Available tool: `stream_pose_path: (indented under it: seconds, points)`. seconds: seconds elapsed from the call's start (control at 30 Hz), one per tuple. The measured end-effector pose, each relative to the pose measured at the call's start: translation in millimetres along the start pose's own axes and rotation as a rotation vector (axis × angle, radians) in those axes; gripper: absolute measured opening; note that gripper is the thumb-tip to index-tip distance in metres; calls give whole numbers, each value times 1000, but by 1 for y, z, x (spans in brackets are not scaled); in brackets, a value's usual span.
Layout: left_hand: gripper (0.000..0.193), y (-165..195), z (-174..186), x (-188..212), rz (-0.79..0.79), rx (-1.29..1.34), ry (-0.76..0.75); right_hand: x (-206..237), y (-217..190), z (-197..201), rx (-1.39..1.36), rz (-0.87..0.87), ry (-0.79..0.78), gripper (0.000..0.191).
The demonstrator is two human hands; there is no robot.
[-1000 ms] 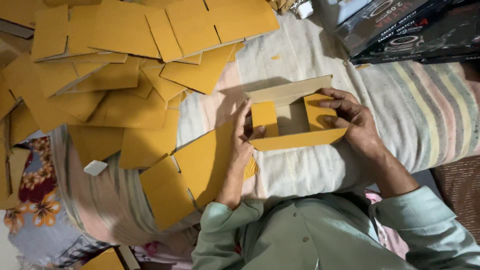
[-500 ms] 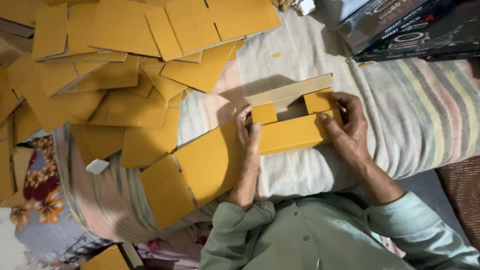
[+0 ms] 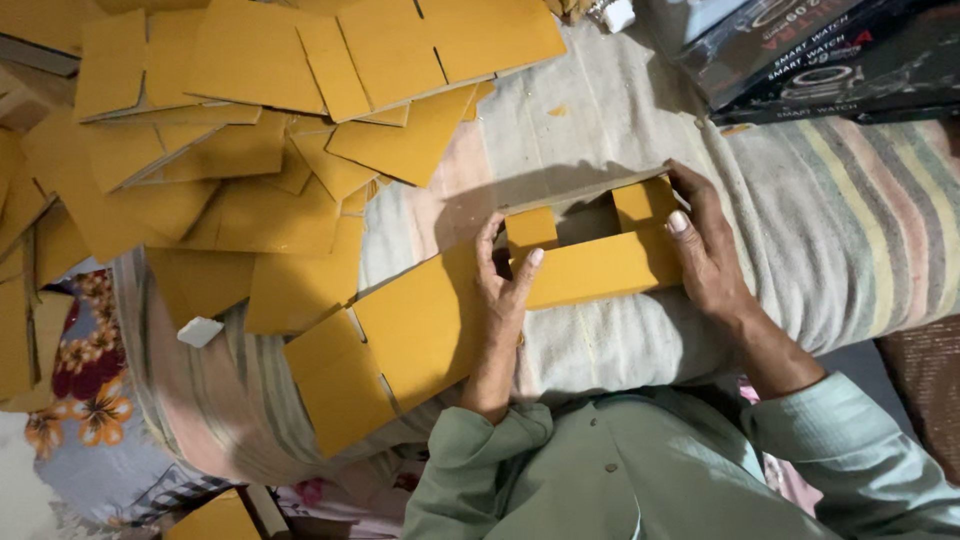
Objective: The person sits on a bed and folds flat yellow cardboard boxes into shape, pressing the sides and tucking the flaps to form each box, then sets the finished box aside and picks up the next flat blank.
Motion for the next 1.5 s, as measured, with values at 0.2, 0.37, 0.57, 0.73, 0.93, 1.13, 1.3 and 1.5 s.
stream_pose_path:
  seconds: [0.2, 0.37, 0.57, 0.73, 0.93, 1.13, 1.3, 1.5]
  points:
    - [27, 14, -2, 2, -207, -39, -42, 3, 7, 9, 103, -56, 59, 50]
    - [25, 20, -2, 3, -152, -86, -37, -2, -13, -10, 974, 312, -65, 67]
    - [70, 33, -7, 7, -236, -145, -92, -3, -21, -91, 946, 376, -249, 78]
    - [86, 23, 4, 7, -75, 123, -9, 18, -30, -191, 1044, 476, -617, 77]
    - [80, 15, 4, 5, 0, 0, -64, 16, -30, -171, 972, 488, -598, 78]
    - [65, 52, -37, 7, -504, -1102, -346, -10, -4, -61, 1008, 348, -274, 75]
    - [61, 70, -129, 8, -535, -1140, -395, -9, 17, -20, 992, 185, -85, 69]
    - [55, 52, -147, 15, -393, -1031, -536, -4, 27, -7, 980, 90, -74, 60]
Point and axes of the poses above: each hand's wrist, its own x-axis away from the middle knuckle, its own z-axis out of the back of the hand, y = z × x, the point moved 7 cm from there along -x, towards the middle knuckle, and after that the axes turned 13 degrees about y, right-handed, at the moved point
